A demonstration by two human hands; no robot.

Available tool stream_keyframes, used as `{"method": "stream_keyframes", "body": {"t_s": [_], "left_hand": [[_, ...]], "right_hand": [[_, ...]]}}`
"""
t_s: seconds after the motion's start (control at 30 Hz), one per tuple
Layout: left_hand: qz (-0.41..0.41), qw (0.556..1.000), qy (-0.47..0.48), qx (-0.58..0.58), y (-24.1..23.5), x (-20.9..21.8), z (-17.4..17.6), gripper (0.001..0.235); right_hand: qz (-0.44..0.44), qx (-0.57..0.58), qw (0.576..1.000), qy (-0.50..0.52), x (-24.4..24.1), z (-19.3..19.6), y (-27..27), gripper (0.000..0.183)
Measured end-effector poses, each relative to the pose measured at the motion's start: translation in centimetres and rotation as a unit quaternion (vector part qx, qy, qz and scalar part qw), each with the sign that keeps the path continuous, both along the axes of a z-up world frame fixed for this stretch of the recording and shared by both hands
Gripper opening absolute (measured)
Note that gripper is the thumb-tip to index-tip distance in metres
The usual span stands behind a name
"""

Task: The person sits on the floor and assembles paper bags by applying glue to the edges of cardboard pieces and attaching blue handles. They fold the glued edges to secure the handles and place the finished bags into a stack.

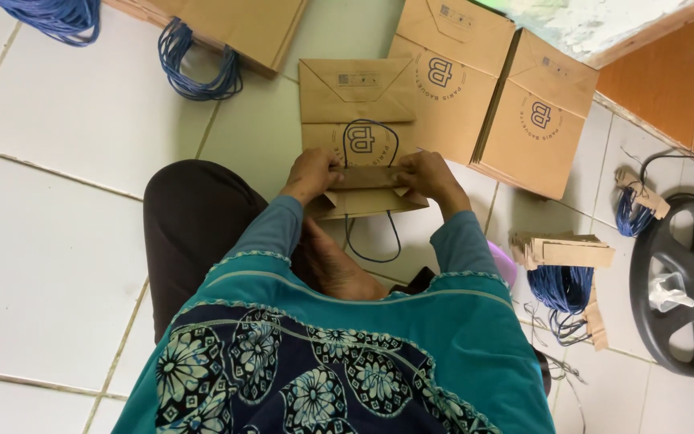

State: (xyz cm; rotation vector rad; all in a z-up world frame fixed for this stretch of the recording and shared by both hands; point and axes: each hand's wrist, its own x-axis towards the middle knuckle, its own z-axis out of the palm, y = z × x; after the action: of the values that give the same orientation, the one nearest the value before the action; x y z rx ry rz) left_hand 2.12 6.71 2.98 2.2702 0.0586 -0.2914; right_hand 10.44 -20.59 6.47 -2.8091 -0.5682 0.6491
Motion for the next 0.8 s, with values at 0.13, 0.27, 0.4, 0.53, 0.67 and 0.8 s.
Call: {"method": "stream_keyframes", "body": {"t_s": [0.13, 0.27, 0.4, 0.53, 0.67, 0.8], "left_hand": [[-0.005, 1.000, 0.005, 0.000, -0.1, -0.1, -0.2, 0.018], [-0.008, 0.999, 0.000, -0.033, 0.0, -0.6, 0.9, 0.010], [-0.008, 0.999, 0.002, -0.038, 0.0, -0.7, 1.4, 0.011], [-0.012, 0.999, 0.004, -0.039, -0.1, -0.5, 0.8, 0.010], [-0.016, 0.999, 0.001, -0.045, 0.0, -0.9, 1.9, 0.012], [-0.020, 0.999, -0.003, -0.035, 0.0, -1.2, 2.5, 0.010]], "right_hand": [[0.009, 0.008, 1.000, -0.004, -1.0, 1.9, 1.0, 0.023], [-0.012, 0.034, 0.999, 0.017, -1.5, 2.8, 1.5, 0.017], [-0.015, 0.038, 0.999, 0.016, -1.9, 3.3, 1.7, 0.015], [-0.018, 0.048, 0.999, 0.018, -2.3, 3.5, 1.7, 0.013], [-0.015, 0.050, 0.999, 0.015, -1.8, 2.5, 1.0, 0.011], [-0.026, 0.053, 0.998, 0.018, -1.7, 2.0, 0.9, 0.011]]}}
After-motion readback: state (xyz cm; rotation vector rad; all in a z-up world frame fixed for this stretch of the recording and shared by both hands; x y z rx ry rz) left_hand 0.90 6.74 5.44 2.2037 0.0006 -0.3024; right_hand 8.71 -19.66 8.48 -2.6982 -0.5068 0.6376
